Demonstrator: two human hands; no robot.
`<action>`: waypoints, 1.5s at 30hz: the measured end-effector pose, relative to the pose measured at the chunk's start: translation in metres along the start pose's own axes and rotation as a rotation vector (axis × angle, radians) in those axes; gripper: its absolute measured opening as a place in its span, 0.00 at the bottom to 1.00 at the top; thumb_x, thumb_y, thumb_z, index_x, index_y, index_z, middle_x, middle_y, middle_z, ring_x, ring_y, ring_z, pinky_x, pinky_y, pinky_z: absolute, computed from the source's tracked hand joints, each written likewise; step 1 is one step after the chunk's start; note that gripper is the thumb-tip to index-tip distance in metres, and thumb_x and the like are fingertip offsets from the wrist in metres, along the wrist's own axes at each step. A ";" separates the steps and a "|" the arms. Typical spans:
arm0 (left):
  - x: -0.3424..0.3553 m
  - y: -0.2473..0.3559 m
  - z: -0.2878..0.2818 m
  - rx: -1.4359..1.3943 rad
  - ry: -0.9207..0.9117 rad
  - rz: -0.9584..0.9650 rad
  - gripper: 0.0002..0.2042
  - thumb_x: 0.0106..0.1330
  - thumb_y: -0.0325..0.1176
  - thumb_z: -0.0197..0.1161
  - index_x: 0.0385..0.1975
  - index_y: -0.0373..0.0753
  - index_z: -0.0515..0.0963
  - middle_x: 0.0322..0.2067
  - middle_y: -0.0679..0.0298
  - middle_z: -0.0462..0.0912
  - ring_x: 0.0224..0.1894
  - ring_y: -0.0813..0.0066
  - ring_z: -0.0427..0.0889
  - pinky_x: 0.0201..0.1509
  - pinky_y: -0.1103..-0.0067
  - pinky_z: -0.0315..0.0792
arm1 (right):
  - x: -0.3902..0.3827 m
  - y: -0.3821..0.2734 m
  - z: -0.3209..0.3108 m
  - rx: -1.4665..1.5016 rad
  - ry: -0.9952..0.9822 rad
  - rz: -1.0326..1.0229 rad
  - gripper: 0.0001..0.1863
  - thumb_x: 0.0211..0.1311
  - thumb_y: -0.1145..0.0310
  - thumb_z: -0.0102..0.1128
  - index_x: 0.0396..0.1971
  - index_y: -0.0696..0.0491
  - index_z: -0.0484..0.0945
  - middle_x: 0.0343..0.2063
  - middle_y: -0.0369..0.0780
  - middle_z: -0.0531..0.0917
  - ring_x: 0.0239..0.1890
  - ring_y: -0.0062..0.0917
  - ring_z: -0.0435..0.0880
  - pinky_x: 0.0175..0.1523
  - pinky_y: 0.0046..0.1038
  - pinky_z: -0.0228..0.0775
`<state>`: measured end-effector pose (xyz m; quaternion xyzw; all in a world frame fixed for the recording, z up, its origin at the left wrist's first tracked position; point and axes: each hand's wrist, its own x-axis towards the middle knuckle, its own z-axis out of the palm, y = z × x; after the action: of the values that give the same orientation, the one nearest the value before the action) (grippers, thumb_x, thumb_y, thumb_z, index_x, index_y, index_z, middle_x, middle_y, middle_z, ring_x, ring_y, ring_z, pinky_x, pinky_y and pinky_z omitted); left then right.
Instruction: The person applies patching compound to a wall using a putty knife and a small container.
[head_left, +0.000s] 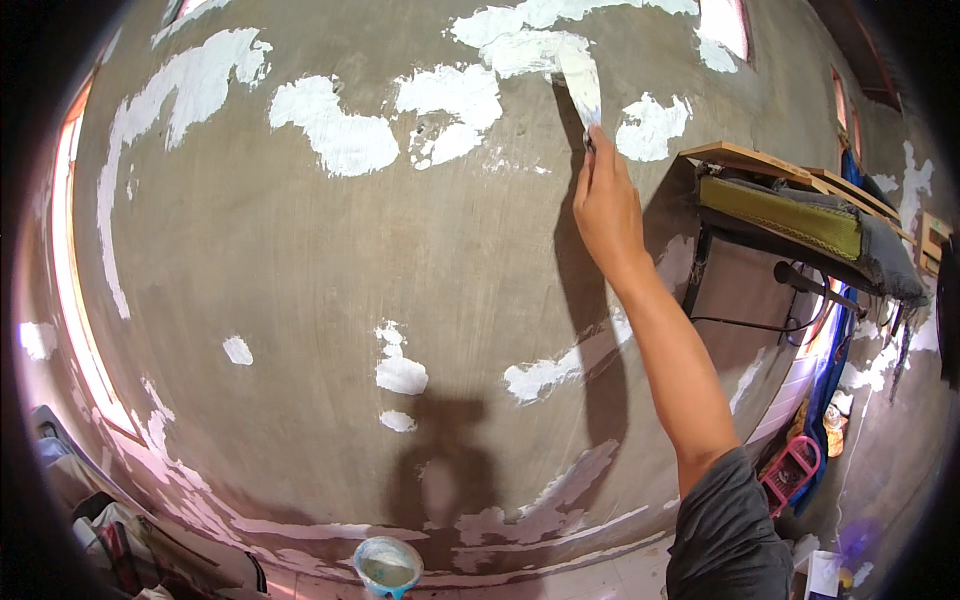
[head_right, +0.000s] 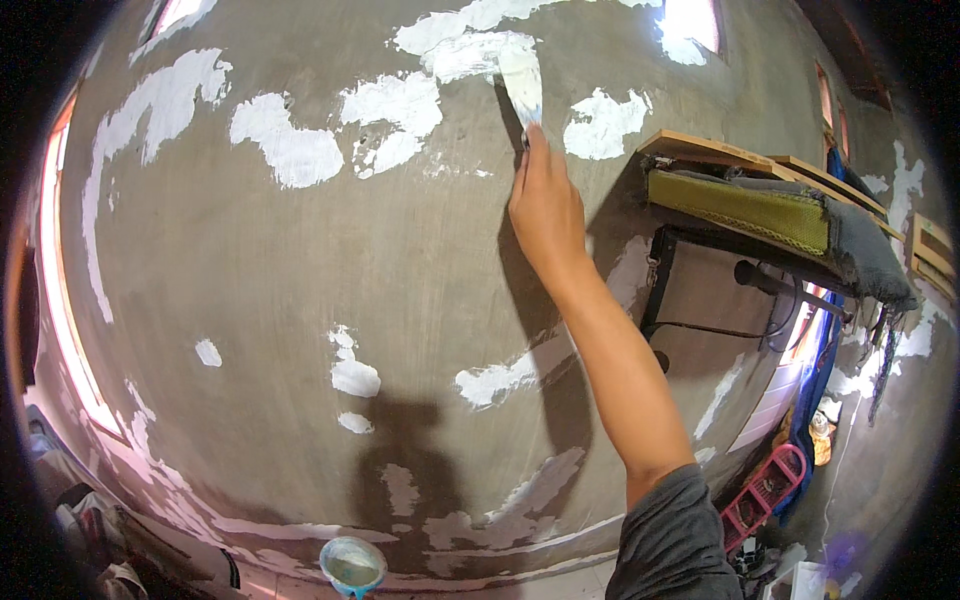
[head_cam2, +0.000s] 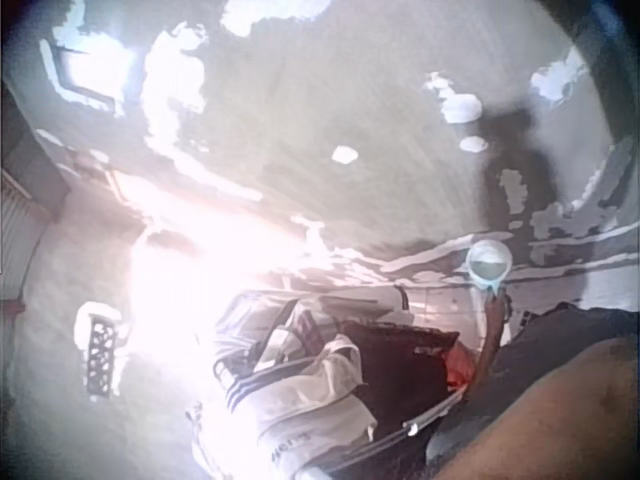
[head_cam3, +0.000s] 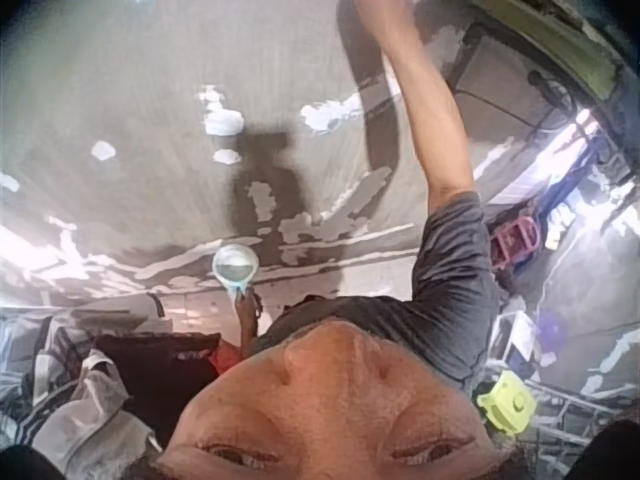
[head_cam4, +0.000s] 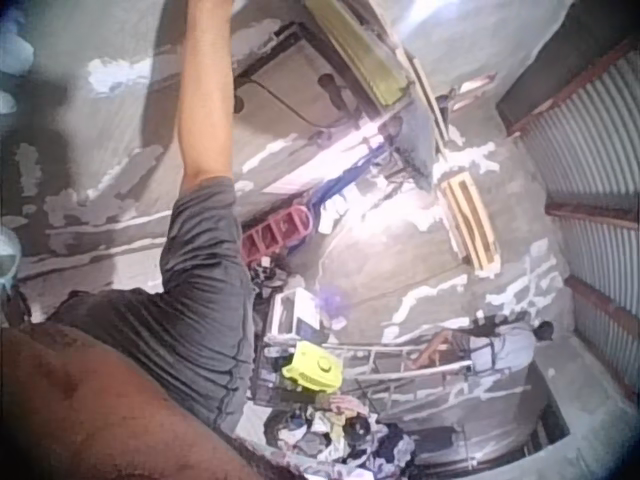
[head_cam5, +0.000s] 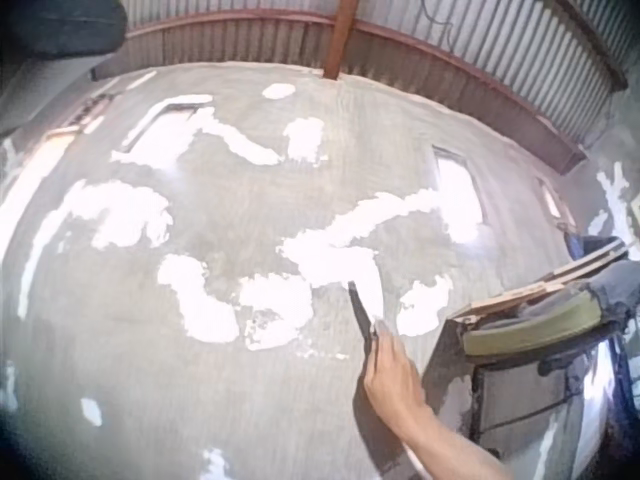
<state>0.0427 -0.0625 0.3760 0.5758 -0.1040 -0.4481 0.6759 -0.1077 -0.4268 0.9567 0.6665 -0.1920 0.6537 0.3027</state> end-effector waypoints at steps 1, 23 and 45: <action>0.000 0.000 -0.001 0.008 0.003 0.019 0.08 0.71 0.38 0.59 0.34 0.43 0.72 0.16 0.67 0.72 0.10 0.80 0.66 0.08 0.83 0.53 | 0.012 0.001 0.003 0.015 0.018 -0.017 0.20 0.71 0.70 0.48 0.61 0.57 0.66 0.36 0.56 0.78 0.37 0.55 0.81 0.41 0.48 0.74; 0.018 -0.017 -0.011 0.006 -0.015 0.098 0.06 0.72 0.35 0.58 0.40 0.41 0.75 0.16 0.67 0.72 0.10 0.80 0.66 0.09 0.84 0.56 | -0.021 -0.042 -0.011 -0.011 -0.243 0.082 0.19 0.70 0.70 0.51 0.59 0.53 0.70 0.42 0.52 0.81 0.40 0.50 0.81 0.42 0.46 0.74; 0.015 -0.013 -0.008 0.031 -0.123 0.069 0.08 0.72 0.39 0.59 0.36 0.42 0.75 0.19 0.68 0.74 0.13 0.82 0.69 0.11 0.85 0.58 | -0.038 -0.014 -0.038 0.076 -0.193 0.179 0.17 0.72 0.71 0.48 0.58 0.55 0.71 0.47 0.54 0.80 0.48 0.51 0.80 0.53 0.42 0.73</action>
<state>0.0500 -0.0667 0.3567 0.5535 -0.1723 -0.4574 0.6743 -0.1298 -0.3974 0.9153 0.7175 -0.2539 0.6178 0.1976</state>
